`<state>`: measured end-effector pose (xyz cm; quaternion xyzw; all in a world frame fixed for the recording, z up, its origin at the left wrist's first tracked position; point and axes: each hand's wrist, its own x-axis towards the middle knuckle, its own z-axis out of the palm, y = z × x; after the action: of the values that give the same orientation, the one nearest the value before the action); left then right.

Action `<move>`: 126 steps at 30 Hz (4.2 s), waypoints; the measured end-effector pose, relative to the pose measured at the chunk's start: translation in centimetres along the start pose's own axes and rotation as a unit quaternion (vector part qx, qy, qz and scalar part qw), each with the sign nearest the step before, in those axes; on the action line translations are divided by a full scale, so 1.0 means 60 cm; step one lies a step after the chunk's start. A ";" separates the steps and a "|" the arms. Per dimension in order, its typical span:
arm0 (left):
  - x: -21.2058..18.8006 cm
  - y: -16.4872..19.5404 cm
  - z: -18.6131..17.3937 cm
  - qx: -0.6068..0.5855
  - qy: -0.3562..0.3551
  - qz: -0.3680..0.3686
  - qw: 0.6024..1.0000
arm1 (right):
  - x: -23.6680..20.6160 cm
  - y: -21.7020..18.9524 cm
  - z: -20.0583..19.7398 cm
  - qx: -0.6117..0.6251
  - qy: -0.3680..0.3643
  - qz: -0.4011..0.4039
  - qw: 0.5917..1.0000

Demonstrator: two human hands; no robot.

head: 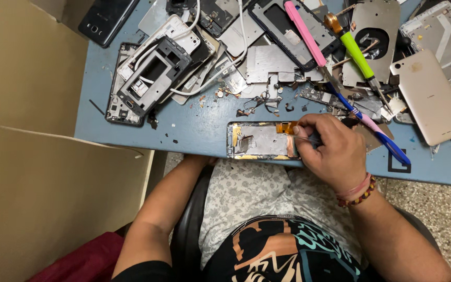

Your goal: The person disassembles a smartphone at a cluttered workbench, prying open the phone body and using a small pry tool to lift out internal components and flex cables, placing removed parts and debris on the bench.

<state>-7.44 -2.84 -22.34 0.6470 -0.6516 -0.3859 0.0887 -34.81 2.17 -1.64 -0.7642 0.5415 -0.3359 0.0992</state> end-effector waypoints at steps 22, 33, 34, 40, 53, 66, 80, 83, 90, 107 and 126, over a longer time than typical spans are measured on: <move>-0.329 0.060 -0.077 0.126 0.074 -0.088 0.985 | 0.000 0.006 -0.018 0.011 0.000 0.001 1.000; -0.425 0.080 -0.003 0.084 0.164 -0.240 0.953 | -0.027 0.024 -0.037 0.020 -0.007 -0.024 0.999; -0.429 0.084 -0.003 0.082 0.160 -0.244 0.953 | -0.029 0.025 -0.040 0.023 -0.009 -0.027 0.999; -0.421 0.093 -0.009 0.082 0.155 -0.252 0.952 | -0.024 0.033 -0.039 0.032 -0.012 -0.027 0.999; -0.428 0.024 -0.007 0.045 0.133 -0.237 0.961 | -0.056 0.019 0.031 -0.001 0.013 -0.045 0.999; -0.432 -0.006 -0.010 0.039 0.139 -0.198 0.969 | -0.059 0.006 0.048 -0.012 0.010 -0.031 0.999; -0.394 0.070 -0.019 0.075 0.256 0.185 0.946 | -0.042 0.015 0.046 -0.025 0.013 -0.044 0.999; -0.354 0.125 -0.028 0.041 0.240 0.341 0.908 | -0.042 0.018 0.042 -0.006 0.018 -0.038 0.999; -0.232 0.213 -0.036 0.065 0.284 0.416 0.862 | -0.031 0.014 0.046 -0.001 0.018 -0.037 0.999; -0.193 0.201 -0.026 0.144 0.276 0.402 0.861 | -0.017 0.012 0.048 -0.001 0.007 -0.011 1.000; -0.189 0.195 -0.020 0.147 0.293 0.409 0.852 | -0.022 0.012 0.051 -0.002 0.014 -0.013 1.000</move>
<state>-14.07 5.45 -9.96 0.4110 -0.8501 -0.0068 0.3291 -33.69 2.45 -4.84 -0.7667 0.5335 -0.3467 0.0856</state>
